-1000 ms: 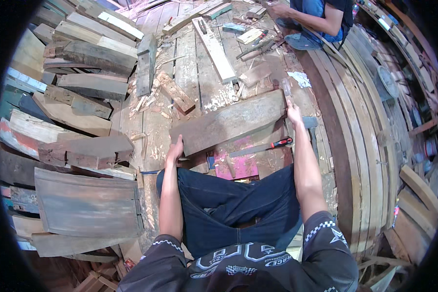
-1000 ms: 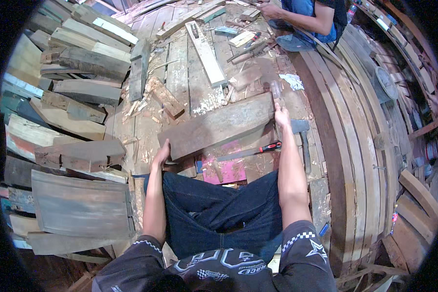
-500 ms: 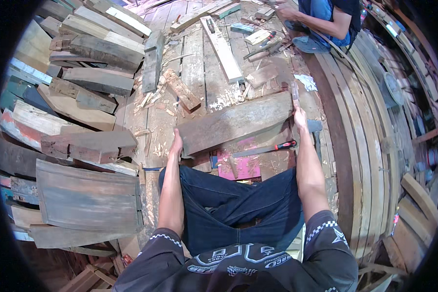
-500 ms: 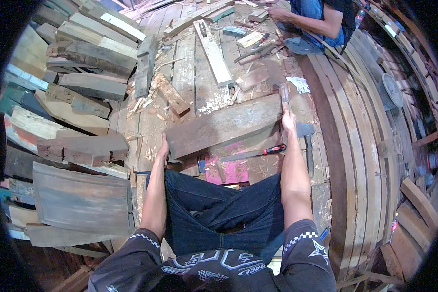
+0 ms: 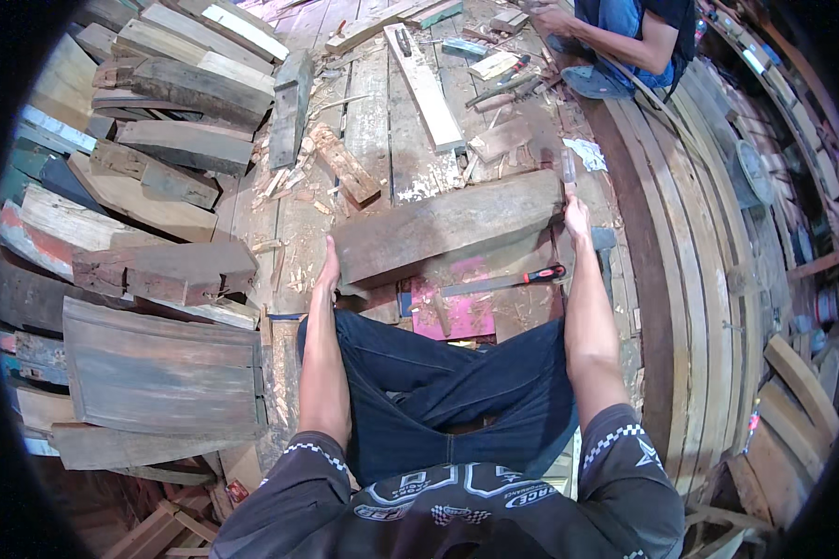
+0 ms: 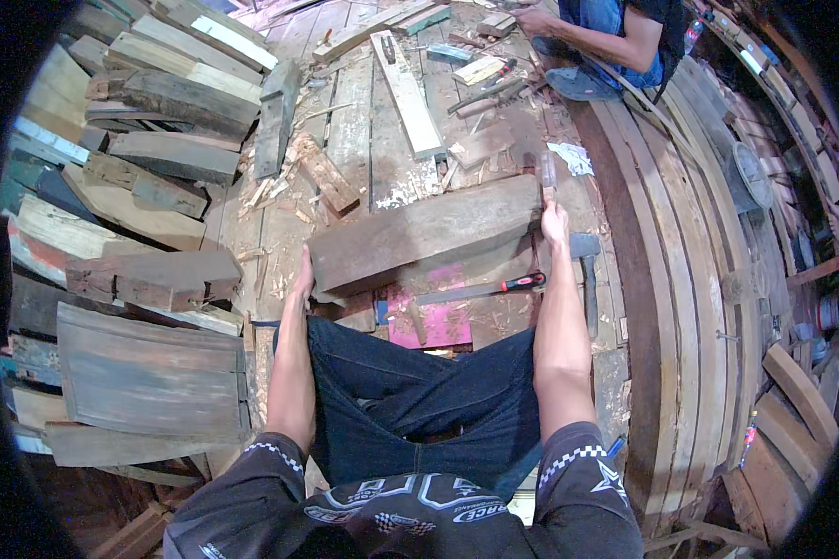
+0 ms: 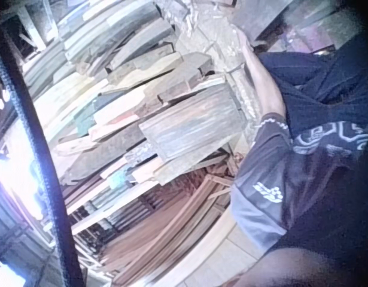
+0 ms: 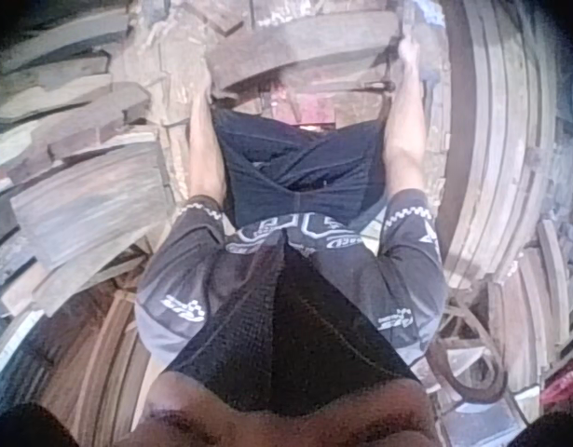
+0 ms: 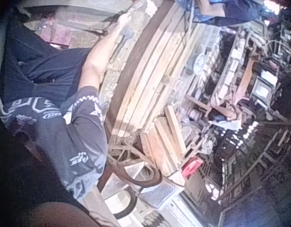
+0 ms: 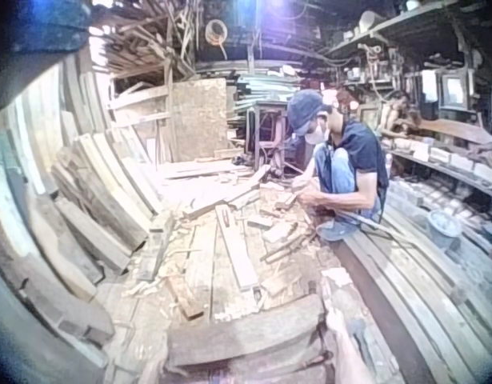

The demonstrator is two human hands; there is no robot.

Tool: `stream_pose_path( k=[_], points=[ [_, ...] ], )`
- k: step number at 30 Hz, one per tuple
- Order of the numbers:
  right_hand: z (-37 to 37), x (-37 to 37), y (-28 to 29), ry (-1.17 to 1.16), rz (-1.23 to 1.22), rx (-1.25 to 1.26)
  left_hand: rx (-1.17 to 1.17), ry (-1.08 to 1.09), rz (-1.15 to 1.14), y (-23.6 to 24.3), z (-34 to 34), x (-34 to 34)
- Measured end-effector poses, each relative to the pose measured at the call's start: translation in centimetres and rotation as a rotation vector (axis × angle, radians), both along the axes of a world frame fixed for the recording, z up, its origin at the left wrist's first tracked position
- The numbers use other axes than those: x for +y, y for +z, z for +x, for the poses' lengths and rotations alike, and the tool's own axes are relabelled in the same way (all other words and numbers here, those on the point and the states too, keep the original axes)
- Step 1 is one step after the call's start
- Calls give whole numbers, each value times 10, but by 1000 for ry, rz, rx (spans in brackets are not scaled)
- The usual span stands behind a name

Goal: The person holds a piece of wood and smooths its edges and surface by rubbing it with a sanding block.

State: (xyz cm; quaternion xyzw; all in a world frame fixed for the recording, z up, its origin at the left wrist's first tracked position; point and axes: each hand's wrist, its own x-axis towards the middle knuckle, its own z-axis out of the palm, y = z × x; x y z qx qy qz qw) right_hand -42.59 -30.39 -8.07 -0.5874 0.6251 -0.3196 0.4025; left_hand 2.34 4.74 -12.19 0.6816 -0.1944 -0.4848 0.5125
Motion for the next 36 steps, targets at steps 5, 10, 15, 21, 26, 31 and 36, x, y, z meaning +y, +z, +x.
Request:
stream_pose_path(
  k=[5,10,15,21,26,31,36],
  points=[
    [-15,-8,0,47,26,85,-54,-16,198,25,-27,2],
    [-18,-13,8,43,-109,156,-134,51,303,86,-62,13],
    [-23,-27,22,29,-158,79,160,221,245,95,-39,27],
    [21,13,58,53,-92,-16,174,413,139,130,-36,32],
    [38,-7,24,-27,-368,-14,-500,472,337,71,10,24],
    [35,6,49,130,-230,103,-1211,458,333,118,-32,-22],
    [27,9,65,0,-341,195,-1386,333,162,122,-29,-58]
  ],
)
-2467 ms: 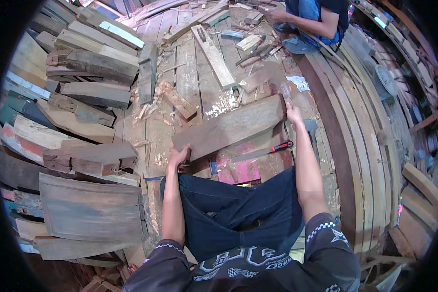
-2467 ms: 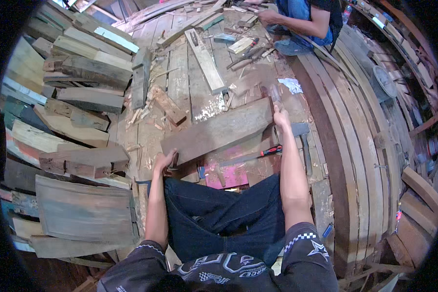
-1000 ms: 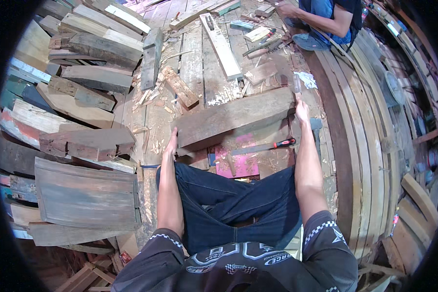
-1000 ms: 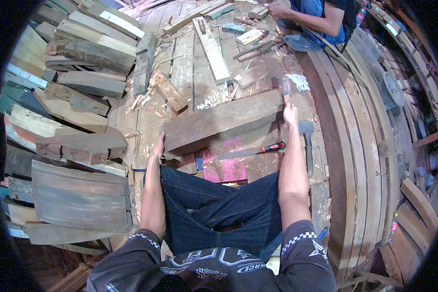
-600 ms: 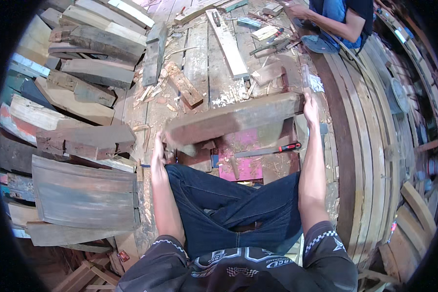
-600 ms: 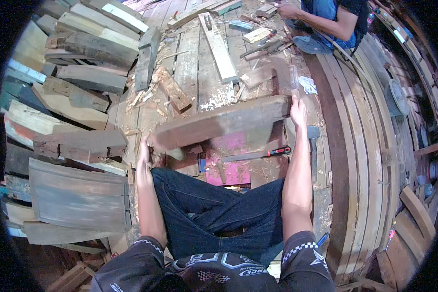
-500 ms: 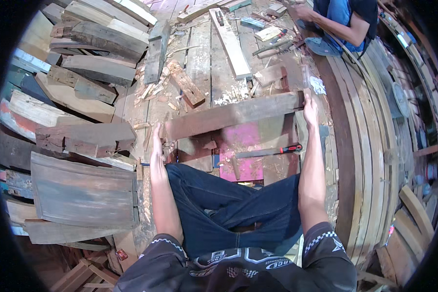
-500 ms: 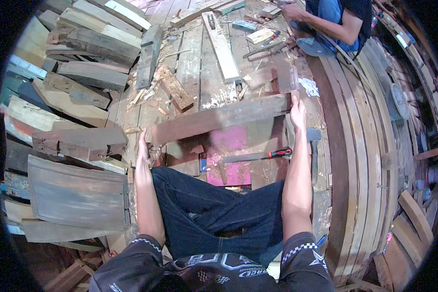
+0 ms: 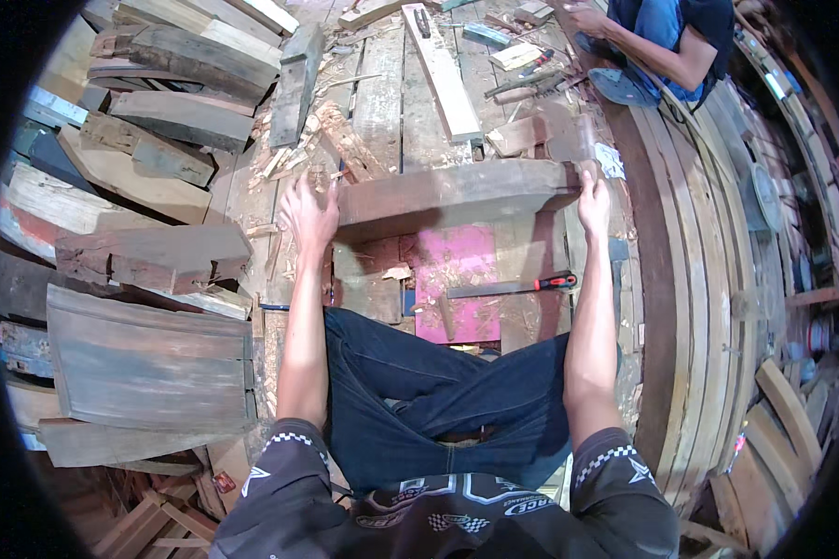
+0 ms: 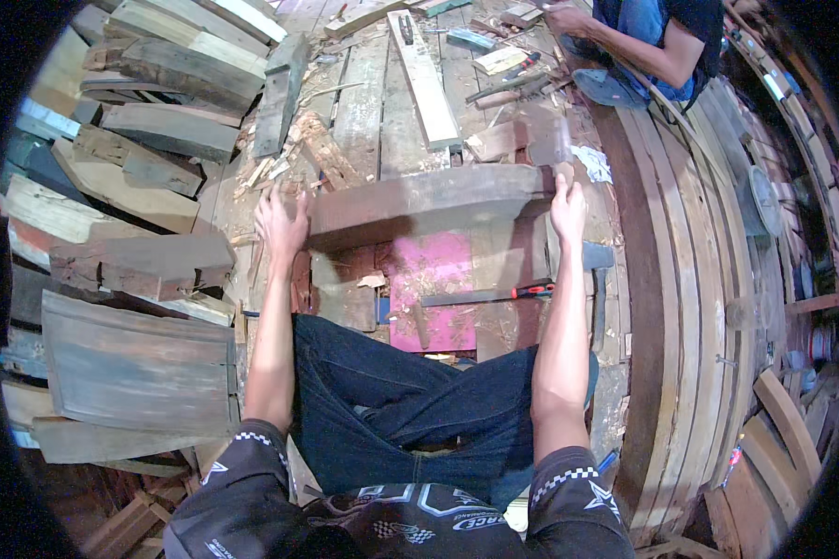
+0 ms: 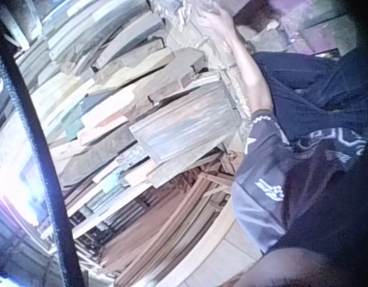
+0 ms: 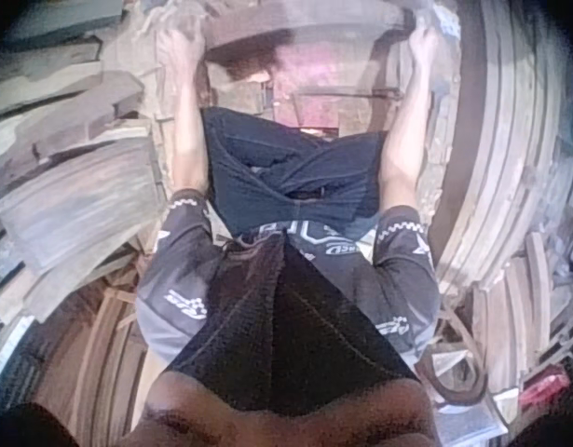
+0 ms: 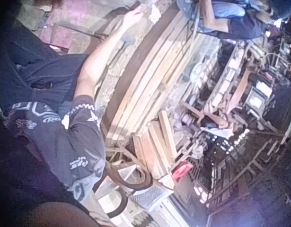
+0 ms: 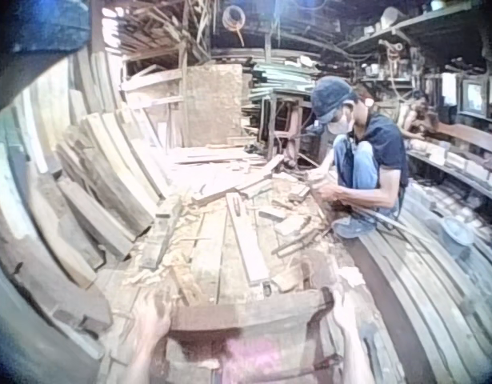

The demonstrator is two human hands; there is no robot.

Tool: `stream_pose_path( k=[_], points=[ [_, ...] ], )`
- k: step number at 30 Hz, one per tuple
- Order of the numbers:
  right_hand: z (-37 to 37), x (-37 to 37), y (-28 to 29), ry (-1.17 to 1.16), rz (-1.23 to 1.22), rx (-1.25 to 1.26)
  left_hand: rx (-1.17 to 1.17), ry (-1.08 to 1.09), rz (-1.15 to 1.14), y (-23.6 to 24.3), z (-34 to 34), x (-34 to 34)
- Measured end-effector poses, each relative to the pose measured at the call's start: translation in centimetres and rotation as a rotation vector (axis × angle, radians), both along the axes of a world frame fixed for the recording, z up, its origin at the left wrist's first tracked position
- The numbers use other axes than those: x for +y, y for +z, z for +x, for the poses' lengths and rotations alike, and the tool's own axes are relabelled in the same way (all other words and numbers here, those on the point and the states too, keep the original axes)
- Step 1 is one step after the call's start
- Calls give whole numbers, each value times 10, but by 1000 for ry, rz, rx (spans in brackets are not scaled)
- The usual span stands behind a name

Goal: The person holds a piece of wood and smooths its edges and surface by rubbing it with a sanding block.

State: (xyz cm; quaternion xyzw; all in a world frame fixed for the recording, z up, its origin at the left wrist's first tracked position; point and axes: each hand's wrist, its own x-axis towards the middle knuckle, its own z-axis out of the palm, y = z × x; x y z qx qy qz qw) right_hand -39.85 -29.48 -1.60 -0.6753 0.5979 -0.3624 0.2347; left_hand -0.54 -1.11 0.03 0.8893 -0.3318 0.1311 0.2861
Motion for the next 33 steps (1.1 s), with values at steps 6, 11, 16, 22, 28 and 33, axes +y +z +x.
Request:
stream_pose_path(
  k=[6,11,16,22,28,33],
  points=[
    [7,2,9,-37,54,-30,14,-205,348,-5,8,-7],
    [1,-4,-8,-115,-9,24,-127,-264,325,8,-28,5],
    [10,0,-13,-130,52,-49,-149,-427,514,24,-29,34],
    [8,2,-8,-117,135,90,-155,-406,514,13,-44,46],
    [-4,2,9,-110,142,381,-154,-449,487,14,-58,53],
    [36,60,86,169,102,574,-135,-416,613,20,-63,54]
  ],
)
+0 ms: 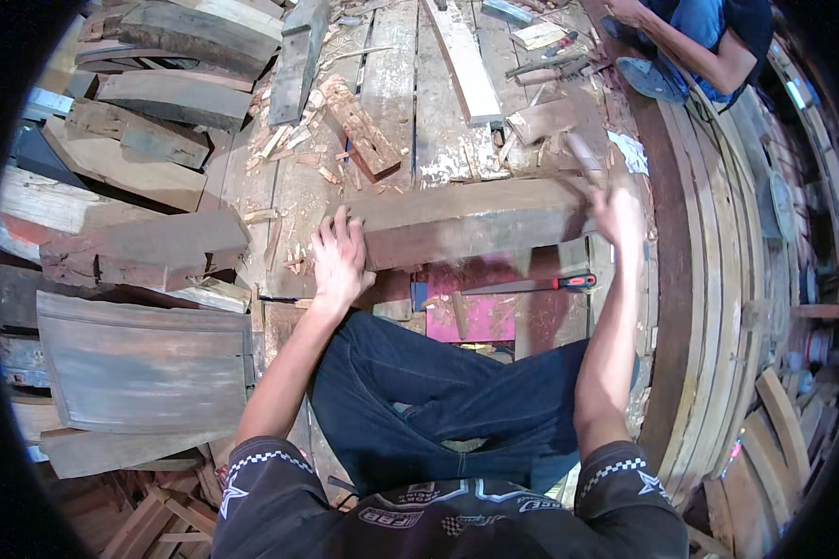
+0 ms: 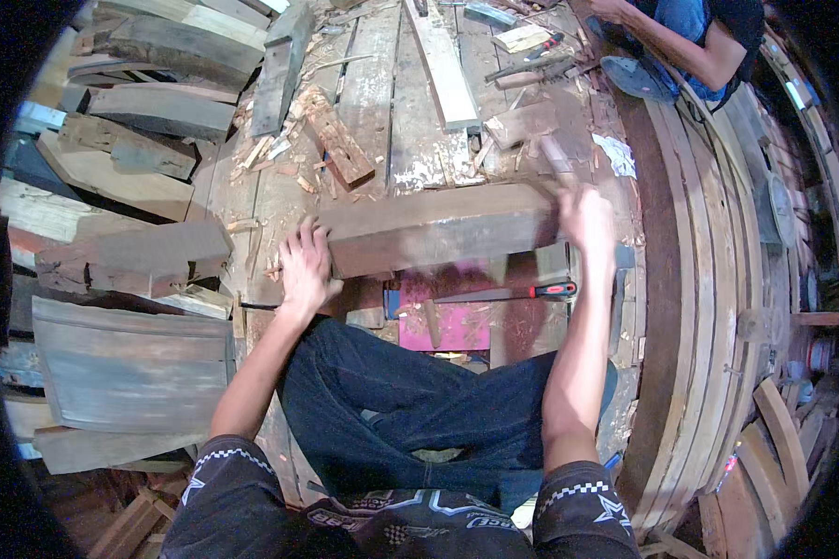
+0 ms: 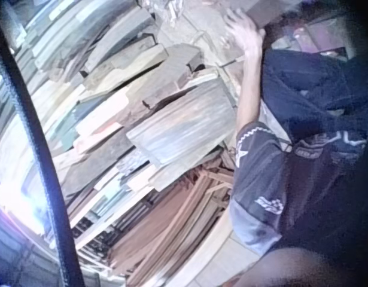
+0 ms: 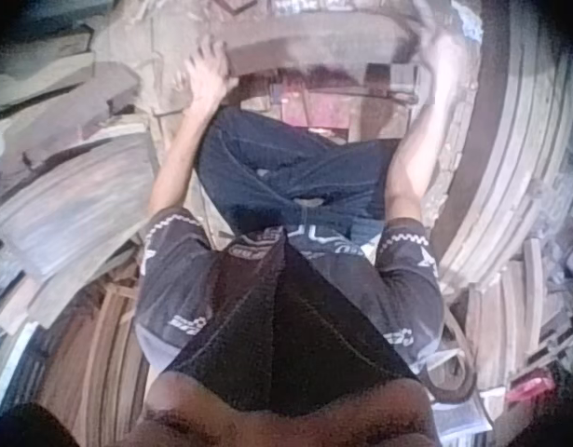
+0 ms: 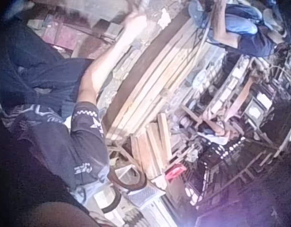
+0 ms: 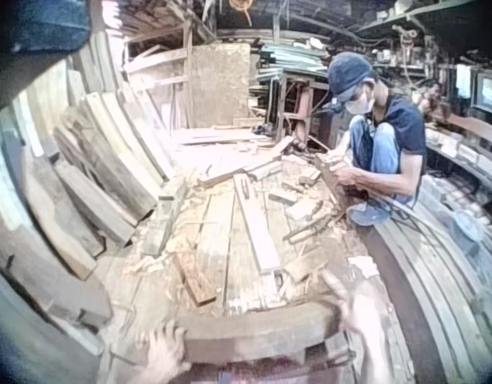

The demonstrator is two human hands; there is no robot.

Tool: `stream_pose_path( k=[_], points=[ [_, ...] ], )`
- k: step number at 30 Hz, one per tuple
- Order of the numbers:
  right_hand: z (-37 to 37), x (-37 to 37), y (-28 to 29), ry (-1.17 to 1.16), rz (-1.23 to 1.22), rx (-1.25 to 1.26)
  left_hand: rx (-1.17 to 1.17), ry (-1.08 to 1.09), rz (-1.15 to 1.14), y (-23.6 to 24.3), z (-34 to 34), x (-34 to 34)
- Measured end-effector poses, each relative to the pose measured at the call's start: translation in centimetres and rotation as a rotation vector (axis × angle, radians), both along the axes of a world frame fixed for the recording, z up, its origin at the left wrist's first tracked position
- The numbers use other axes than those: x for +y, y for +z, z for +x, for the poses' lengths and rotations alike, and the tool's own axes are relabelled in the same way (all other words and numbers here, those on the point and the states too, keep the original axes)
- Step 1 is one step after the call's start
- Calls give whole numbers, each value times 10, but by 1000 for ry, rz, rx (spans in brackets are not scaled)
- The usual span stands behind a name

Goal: The person holds a piece of wood and smooths its edges and surface by rubbing it with a sanding block.

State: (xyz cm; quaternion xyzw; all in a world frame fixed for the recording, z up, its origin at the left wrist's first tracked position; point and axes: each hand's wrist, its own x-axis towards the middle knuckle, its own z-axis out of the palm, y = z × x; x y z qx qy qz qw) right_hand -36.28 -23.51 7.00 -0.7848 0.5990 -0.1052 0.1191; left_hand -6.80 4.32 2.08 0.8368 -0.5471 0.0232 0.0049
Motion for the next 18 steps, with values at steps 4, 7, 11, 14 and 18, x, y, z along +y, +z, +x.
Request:
stream_pose_path(
  k=[4,7,11,14,18],
  points=[
    [58,61,8,333,110,-97,-55,15,23,-8,5,1],
    [97,96,44,621,216,-74,-140,29,94,-11,0,1],
    [124,93,20,810,356,75,-115,44,14,-16,-1,2],
    [108,63,1,693,302,148,-125,32,-21,-17,1,3],
    [109,41,20,396,294,470,-59,18,-28,-9,-1,1]
  ],
)
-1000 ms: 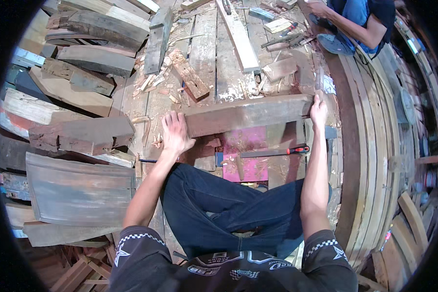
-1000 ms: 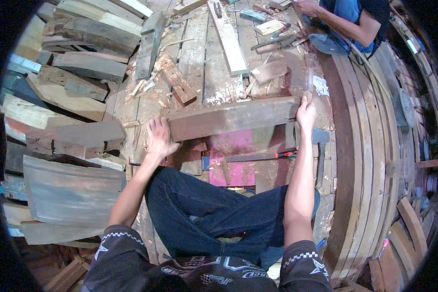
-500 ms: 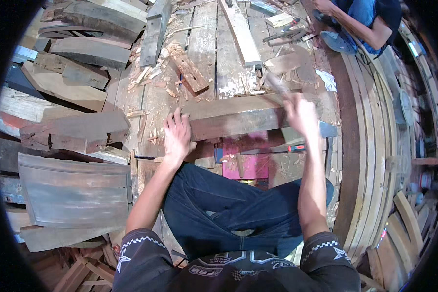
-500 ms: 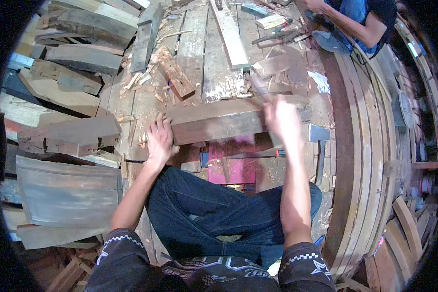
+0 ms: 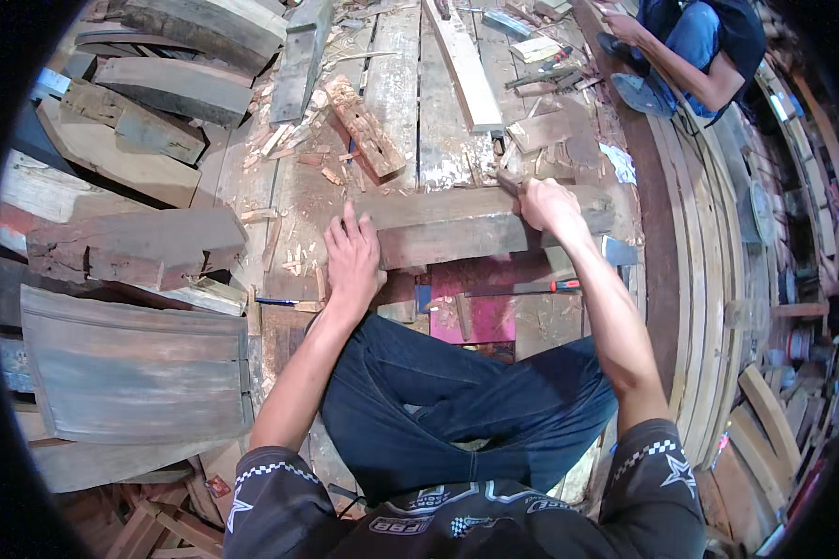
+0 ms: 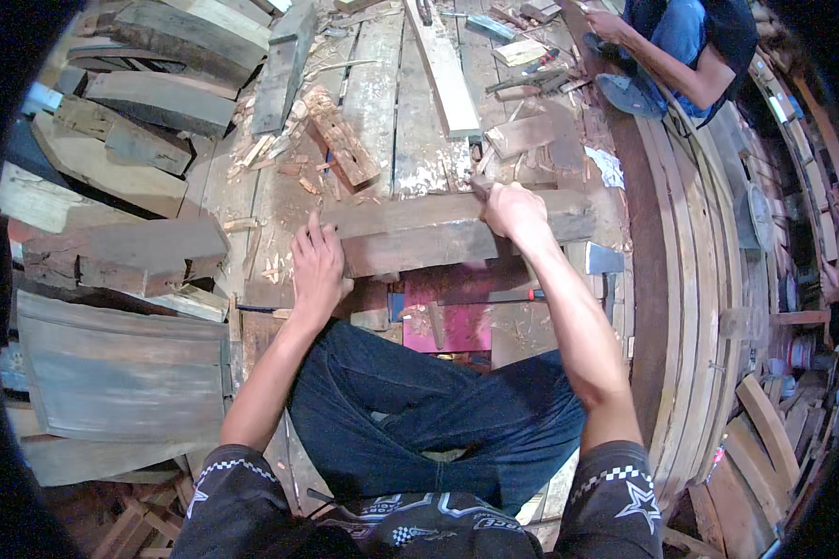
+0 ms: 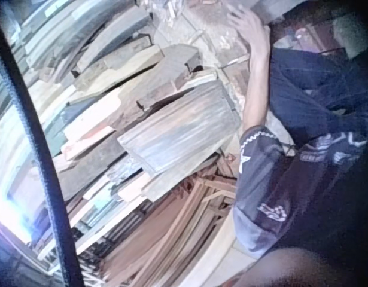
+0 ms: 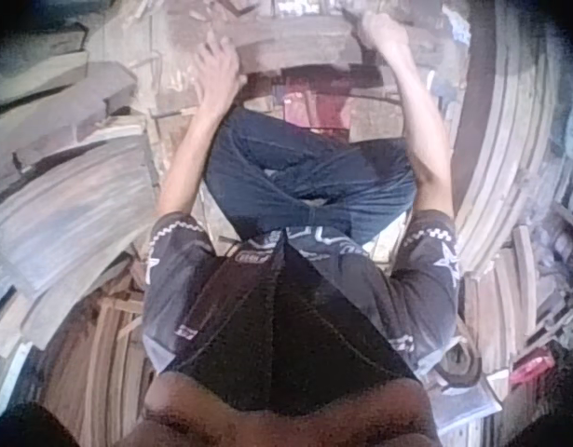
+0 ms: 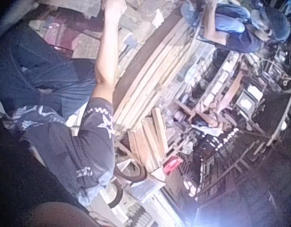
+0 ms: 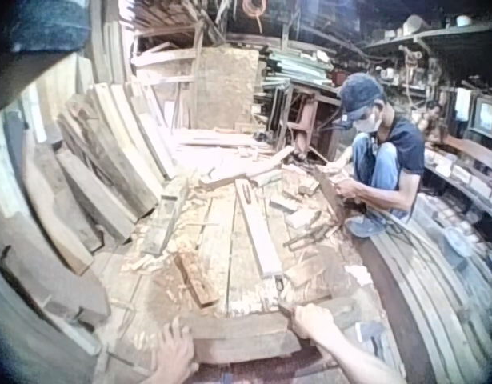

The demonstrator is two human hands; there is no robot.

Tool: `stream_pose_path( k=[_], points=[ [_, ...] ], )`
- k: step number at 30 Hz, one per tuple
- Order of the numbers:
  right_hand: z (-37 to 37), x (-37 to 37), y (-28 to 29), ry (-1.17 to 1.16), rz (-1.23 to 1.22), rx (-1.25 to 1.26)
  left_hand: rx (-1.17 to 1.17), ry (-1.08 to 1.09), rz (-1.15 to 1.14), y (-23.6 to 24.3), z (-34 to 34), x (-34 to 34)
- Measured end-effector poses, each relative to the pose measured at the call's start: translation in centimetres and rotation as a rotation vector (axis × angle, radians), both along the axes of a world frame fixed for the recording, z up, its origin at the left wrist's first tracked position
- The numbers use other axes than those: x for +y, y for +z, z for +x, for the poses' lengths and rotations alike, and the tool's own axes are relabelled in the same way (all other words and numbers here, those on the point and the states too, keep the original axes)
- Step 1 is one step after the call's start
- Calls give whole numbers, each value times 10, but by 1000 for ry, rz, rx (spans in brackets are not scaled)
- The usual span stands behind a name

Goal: The person holds a piece of wood and smooths its edges and surface by rubbing it with a sanding block.

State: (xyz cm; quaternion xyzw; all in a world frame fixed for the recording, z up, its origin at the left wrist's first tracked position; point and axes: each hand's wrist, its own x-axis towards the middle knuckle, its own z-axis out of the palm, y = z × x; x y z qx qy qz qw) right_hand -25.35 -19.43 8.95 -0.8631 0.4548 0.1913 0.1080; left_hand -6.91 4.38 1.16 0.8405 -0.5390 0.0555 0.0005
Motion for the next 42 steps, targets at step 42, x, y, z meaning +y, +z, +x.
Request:
stream_pose_path(
  k=[42],
  points=[
    [73,64,-18,192,-181,78,-91,38,-53,-6,5,-5]
  ],
)
